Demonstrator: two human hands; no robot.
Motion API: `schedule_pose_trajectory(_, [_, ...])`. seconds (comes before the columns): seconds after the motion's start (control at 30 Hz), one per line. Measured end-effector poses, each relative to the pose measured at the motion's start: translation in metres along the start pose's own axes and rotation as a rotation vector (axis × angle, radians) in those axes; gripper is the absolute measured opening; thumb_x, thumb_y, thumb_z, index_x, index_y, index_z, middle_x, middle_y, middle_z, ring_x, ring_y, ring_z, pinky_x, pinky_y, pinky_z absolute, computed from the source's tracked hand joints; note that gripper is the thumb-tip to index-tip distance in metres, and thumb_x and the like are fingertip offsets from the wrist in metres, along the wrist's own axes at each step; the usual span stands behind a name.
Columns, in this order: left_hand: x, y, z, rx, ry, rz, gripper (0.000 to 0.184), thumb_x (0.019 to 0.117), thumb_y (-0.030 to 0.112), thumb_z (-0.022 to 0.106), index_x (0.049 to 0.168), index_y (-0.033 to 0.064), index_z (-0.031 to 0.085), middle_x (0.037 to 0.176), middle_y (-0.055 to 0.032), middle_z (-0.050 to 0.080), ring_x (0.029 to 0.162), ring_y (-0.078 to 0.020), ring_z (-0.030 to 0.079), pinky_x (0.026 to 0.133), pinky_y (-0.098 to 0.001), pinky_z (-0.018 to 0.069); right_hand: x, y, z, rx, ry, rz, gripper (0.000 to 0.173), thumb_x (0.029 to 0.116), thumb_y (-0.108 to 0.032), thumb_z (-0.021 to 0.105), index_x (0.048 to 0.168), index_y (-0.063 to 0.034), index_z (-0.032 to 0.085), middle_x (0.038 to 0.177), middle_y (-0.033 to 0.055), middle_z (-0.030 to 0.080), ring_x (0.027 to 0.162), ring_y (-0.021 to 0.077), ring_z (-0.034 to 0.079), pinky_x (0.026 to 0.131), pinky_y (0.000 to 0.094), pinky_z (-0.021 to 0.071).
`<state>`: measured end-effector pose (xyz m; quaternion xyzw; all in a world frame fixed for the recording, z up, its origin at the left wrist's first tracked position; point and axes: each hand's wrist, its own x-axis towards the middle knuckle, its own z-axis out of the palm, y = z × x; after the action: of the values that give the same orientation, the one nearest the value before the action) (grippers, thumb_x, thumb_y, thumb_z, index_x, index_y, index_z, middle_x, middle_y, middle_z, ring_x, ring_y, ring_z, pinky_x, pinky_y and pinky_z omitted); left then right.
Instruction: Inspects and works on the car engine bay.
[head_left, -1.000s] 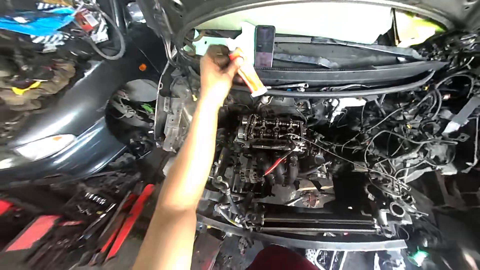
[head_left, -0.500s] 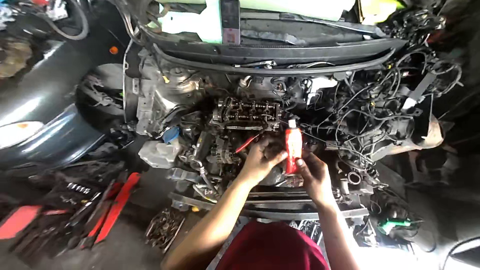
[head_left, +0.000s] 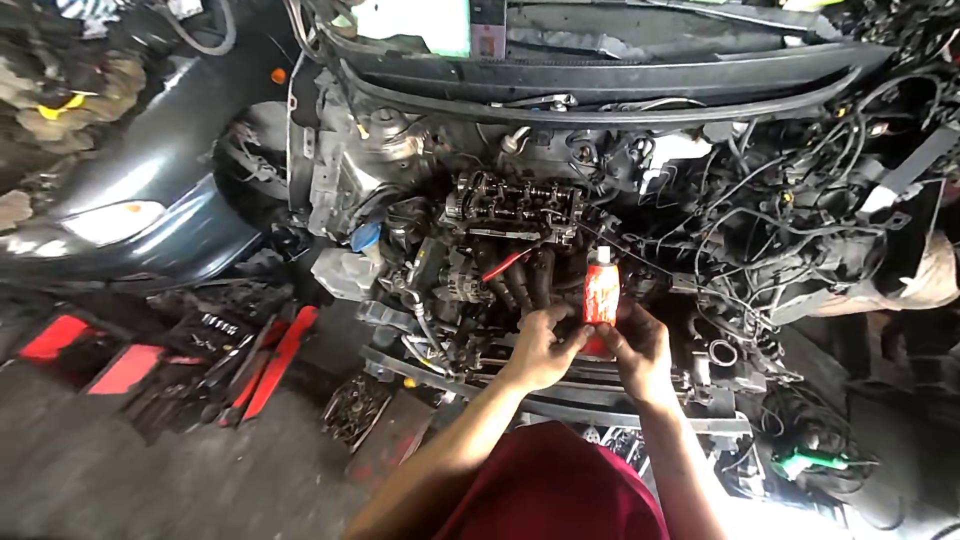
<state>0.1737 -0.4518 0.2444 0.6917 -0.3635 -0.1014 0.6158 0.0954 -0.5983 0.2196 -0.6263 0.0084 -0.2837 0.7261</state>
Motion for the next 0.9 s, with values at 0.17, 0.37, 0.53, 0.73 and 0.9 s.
schedule_pose_trajectory(0.17, [-0.006,-0.005,-0.002,0.015,0.012,-0.039,0.016,0.0943,0.013,0.066,0.097,-0.0017,0.072,0.088,-0.0024,0.073,0.081,-0.0007,0.069,0.078,-0.0218,0.0593,-0.001,0.005,0.004,0.081,-0.003,0.039,0.008,0.0881,-0.004,0.068,0.096,-0.0046,0.066,0.085,-0.0007,0.073,0.075,0.0082,0.071,0.069,0.0274,0.0615])
schedule_pose_trajectory(0.37, [-0.005,-0.002,-0.015,0.034,0.021,-0.132,0.014,0.0936,0.013,0.069,0.097,0.0001,0.072,0.086,-0.0003,0.073,0.077,0.0007,0.068,0.075,-0.019,0.0587,0.008,-0.002,-0.005,0.049,-0.125,0.199,0.012,0.0956,-0.01,0.065,0.103,-0.002,0.07,0.089,0.0008,0.075,0.079,0.0088,0.072,0.074,0.0281,0.062])
schedule_pose_trajectory(0.53, [-0.004,-0.009,-0.016,-0.037,0.142,-0.104,0.011,0.0946,0.008,0.067,0.099,-0.002,0.07,0.088,-0.0026,0.074,0.081,-0.0031,0.07,0.078,-0.0218,0.0605,0.003,-0.003,-0.008,-0.035,-0.282,0.242,0.027,0.0953,-0.015,0.07,0.115,0.0031,0.067,0.097,0.004,0.075,0.079,0.0113,0.072,0.07,0.0289,0.0632])
schedule_pose_trajectory(0.73, [-0.007,-0.015,-0.019,-0.128,0.136,-0.047,0.016,0.0952,0.004,0.066,0.11,-0.0027,0.062,0.092,-0.0025,0.073,0.084,-0.0064,0.071,0.08,-0.0246,0.0614,-0.006,0.002,0.01,-0.189,-0.12,0.126,0.017,0.0947,-0.006,0.066,0.108,0.003,0.07,0.089,0.0031,0.075,0.073,0.0095,0.072,0.069,0.0271,0.0636])
schedule_pose_trajectory(0.9, [-0.013,-0.02,-0.023,0.021,0.034,-0.017,0.022,0.0911,0.008,0.072,0.107,-0.0058,0.068,0.097,-0.0058,0.076,0.089,-0.0049,0.073,0.085,-0.024,0.0621,-0.005,0.001,0.015,-0.417,-0.129,0.008,0.02,0.0969,-0.011,0.064,0.11,0.0023,0.07,0.094,0.0025,0.075,0.083,0.0025,0.071,0.079,0.0214,0.0613])
